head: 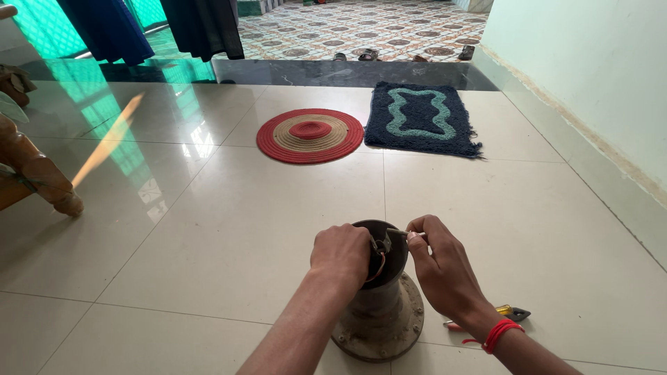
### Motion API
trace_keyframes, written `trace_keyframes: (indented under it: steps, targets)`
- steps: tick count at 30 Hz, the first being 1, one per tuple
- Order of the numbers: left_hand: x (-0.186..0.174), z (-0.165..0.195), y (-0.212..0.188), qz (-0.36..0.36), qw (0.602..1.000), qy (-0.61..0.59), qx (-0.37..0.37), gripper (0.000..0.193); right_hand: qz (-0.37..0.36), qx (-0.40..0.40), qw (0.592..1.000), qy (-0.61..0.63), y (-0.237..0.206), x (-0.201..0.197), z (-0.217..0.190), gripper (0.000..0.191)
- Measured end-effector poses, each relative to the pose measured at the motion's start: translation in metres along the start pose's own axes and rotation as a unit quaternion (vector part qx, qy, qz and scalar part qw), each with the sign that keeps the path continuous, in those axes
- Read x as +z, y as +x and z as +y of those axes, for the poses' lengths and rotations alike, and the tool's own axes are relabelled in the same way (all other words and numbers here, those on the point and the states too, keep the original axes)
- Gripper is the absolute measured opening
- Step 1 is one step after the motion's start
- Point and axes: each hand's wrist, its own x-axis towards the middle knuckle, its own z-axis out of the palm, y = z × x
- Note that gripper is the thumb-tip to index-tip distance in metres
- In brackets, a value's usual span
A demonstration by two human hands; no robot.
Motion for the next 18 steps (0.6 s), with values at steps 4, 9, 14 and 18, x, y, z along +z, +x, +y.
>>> trace_keyframes:
  steps: [4,9,14,18]
  targets:
    - [0.001,-0.003,-0.003,0.018,1.0,-0.01,0.013,0.003,0.008,-0.013,1.0,0.011,0.0,-0.001,-0.002,0.025]
    - [0.007,0.001,-0.012,0.027,0.999,-0.004,0.033,0.004,0.004,-0.003,1.0,0.025,-0.003,0.0,-0.003,0.027]
    - [0.014,0.003,-0.024,0.14,0.986,-0.054,0.065,0.036,0.021,0.018,0.999,0.037,-0.008,0.005,-0.004,0.028]
    - [0.012,0.0,-0.029,0.088,0.994,-0.033,0.046,0.031,0.019,0.023,0.998,0.049,-0.009,0.009,-0.006,0.027]
